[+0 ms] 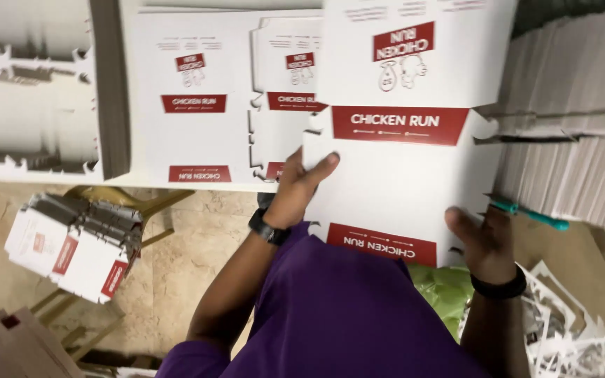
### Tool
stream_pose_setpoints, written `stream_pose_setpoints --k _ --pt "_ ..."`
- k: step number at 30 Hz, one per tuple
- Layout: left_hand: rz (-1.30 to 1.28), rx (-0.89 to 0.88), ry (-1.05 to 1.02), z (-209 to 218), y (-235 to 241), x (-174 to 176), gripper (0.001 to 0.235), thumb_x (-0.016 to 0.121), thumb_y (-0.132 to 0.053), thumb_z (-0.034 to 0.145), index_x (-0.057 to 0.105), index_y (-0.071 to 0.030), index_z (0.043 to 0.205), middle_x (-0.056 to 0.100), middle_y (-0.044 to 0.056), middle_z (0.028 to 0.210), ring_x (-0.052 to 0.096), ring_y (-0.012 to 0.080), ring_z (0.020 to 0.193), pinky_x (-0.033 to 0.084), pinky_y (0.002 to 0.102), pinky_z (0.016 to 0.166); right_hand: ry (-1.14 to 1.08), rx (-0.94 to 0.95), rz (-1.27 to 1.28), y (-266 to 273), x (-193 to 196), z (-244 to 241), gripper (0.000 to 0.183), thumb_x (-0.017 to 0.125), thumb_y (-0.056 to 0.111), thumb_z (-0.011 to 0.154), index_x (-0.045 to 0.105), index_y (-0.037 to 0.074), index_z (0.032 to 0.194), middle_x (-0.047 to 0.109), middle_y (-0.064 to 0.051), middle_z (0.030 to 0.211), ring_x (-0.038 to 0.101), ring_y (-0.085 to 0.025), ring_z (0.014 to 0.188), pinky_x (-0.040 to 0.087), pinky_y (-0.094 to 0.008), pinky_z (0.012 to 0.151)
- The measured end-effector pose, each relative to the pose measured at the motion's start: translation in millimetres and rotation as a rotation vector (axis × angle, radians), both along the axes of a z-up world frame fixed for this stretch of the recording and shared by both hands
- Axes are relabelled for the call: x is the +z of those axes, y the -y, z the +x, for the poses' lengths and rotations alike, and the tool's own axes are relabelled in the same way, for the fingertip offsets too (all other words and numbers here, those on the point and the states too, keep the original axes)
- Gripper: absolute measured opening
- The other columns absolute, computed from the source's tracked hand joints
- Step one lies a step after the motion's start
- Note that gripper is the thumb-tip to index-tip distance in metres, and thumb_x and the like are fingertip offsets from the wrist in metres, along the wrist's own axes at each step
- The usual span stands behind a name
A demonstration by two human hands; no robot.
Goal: Stripping waste material from die-cut cardboard sheets and folding them into boxes
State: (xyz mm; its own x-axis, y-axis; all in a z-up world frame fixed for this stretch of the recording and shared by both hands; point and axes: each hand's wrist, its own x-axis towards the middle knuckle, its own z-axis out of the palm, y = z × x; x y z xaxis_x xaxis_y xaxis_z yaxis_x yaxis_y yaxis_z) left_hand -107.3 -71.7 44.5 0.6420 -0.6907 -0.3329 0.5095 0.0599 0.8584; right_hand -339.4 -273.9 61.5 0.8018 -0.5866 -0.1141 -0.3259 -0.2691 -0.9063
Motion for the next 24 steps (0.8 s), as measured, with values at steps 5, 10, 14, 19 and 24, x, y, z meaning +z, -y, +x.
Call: stream_pose_setpoints --k 5,10,14,19,24 --pt "0.221 0.254 0.231 -14.9 -71.4 35.3 0.031 0.070 -0.035 0.094 0.064 -0.010 0.112 0.057 -0.007 0.071 0.038 0.0036 0.055 0.033 0.024 0.049 -0.083 0.231 0.257 -19.6 17.1 66.5 0.033 0.061 0.033 0.101 0.065 0.001 0.108 0.061 -0.005 0.102 0.056 -0.018 0.098 0.052 -0.036 0.087" --pt "0.290 0.617 0.209 -35.1 -139.6 86.6 0.024 0.081 -0.013 0.086 0.068 0.000 0.101 0.072 0.013 0.074 0.068 0.0160 0.072 0.059 0.033 0.065 -0.091 0.594 0.364 -41.6 -23.9 115.0 0.043 0.061 0.030 0.106 0.064 0.005 0.072 0.050 0.004 0.059 0.046 -0.009 0.056 0.044 -0.026 0.058" --pt "0.578 0.980 0.521 -57.8 -222.9 89.2 0.023 0.089 -0.008 0.080 0.068 -0.003 0.087 0.065 0.007 0.063 0.057 0.0110 0.060 0.045 0.024 0.052 -0.118 0.742 0.340 -68.4 -46.2 154.9 0.053 0.055 0.020 0.103 0.049 -0.004 0.151 0.070 -0.022 0.111 0.065 -0.022 0.089 0.056 -0.039 0.080" --pt "0.923 1.116 0.754 -89.8 -355.5 74.0 0.033 0.070 -0.028 0.101 0.058 -0.004 0.121 0.066 0.011 0.108 0.064 0.0225 0.093 0.054 0.033 0.076 -0.050 0.769 0.202 -94.0 -18.3 189.8 0.051 0.044 0.026 0.109 0.050 -0.006 0.148 0.071 -0.022 0.115 0.067 -0.024 0.082 0.051 -0.030 0.077" --pt "1.548 1.049 0.844 -80.0 -477.8 2.1 0.018 0.070 -0.009 0.106 0.055 0.001 0.107 0.072 0.017 0.087 0.064 0.0213 0.054 0.057 0.033 0.042 -0.285 0.535 0.085 -139.3 -2.4 192.8 0.037 0.048 0.013 0.112 0.058 -0.004 0.143 0.071 -0.022 0.114 0.065 -0.027 0.086 0.054 -0.037 0.077"
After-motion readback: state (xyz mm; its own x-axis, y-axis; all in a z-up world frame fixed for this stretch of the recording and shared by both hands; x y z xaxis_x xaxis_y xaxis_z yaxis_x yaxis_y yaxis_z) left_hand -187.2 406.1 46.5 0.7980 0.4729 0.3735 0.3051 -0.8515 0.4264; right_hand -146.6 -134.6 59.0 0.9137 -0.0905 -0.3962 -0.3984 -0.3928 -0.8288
